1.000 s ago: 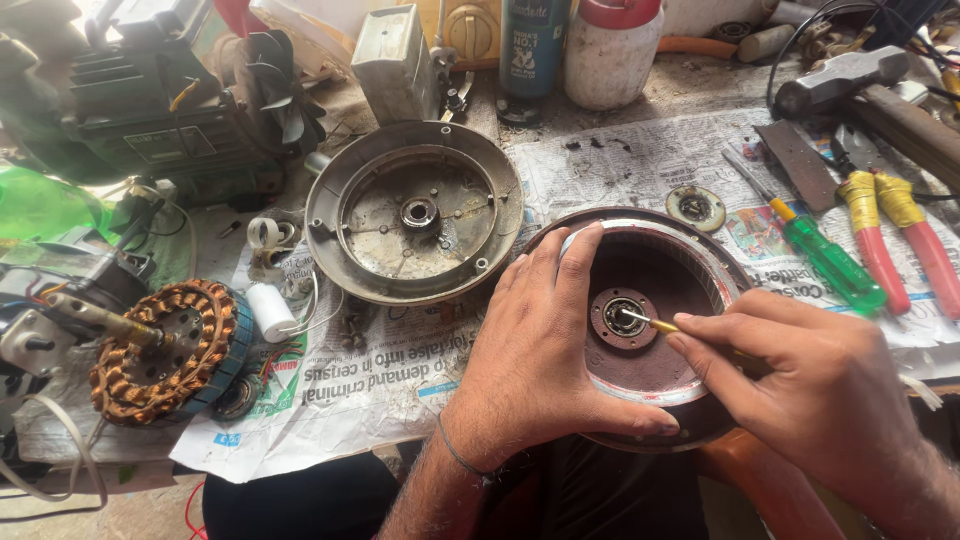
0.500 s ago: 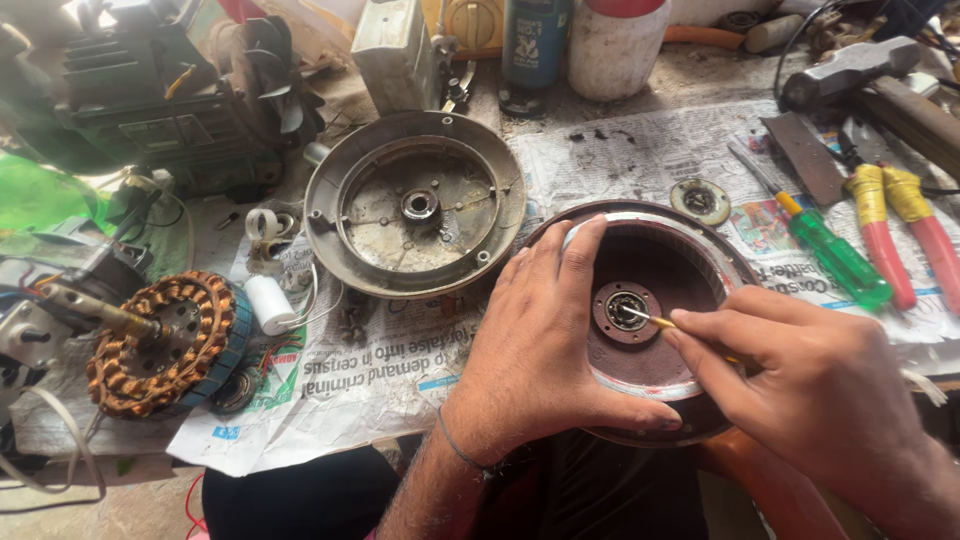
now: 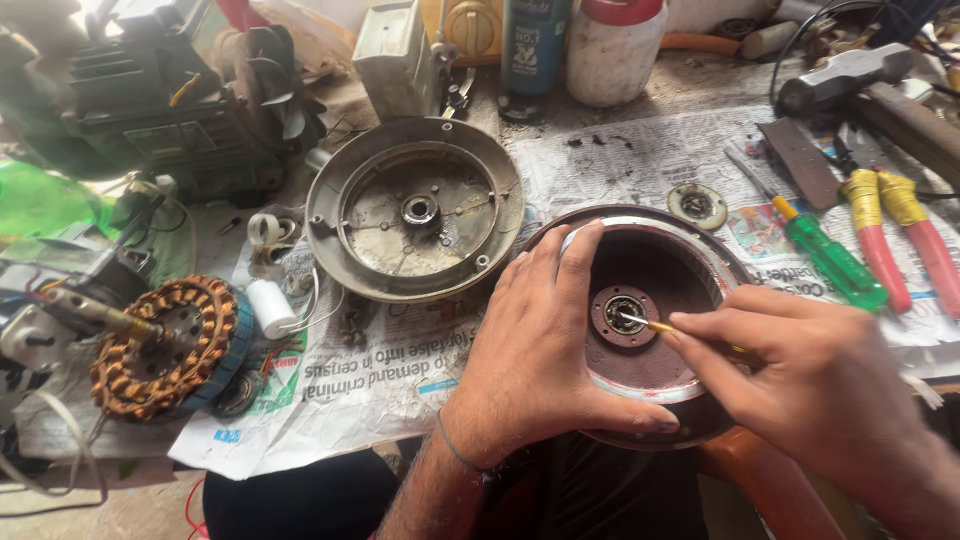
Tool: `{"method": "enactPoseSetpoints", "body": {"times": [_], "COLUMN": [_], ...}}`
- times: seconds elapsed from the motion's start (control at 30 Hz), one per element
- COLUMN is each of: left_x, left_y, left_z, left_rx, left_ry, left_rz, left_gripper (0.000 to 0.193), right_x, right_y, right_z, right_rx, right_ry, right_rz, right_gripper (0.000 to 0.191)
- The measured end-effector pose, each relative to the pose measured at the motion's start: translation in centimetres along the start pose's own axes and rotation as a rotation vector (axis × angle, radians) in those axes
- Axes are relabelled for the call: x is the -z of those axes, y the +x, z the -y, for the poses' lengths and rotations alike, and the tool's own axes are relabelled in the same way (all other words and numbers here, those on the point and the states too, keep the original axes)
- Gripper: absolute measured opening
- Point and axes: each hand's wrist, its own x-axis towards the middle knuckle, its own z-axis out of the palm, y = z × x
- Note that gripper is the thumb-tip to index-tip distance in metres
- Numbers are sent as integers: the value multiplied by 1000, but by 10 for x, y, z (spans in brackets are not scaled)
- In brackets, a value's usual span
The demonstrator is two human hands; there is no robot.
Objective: The person uses a screwdriver to pry and remove a bearing seal from a motor end bell, then scrapes out old grease from the bearing housing. The removed seal is placed on the workbench.
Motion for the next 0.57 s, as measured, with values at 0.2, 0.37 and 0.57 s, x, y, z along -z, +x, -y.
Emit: {"method": "enactPoseSetpoints", "body": {"times": [0.2,0.37,0.57], "left_x": [1,1,-1], "left_y": [0,1,2], "left_z": [-1,0,0], "left_rx": [-16,-3,10], "left_ry": [-2,-3,16], "left_rz": [-18,3,19], "left_gripper": [143,144,146], "right_x": [-2,-1,-2], "right_y": [4,1,8], "right_z": [-2,-1,-1], "right_rx": [88,44,148], "right_ry": [87,85,117], "right_rz": [-59,-10,17], "right_gripper": [22,20,20]}}
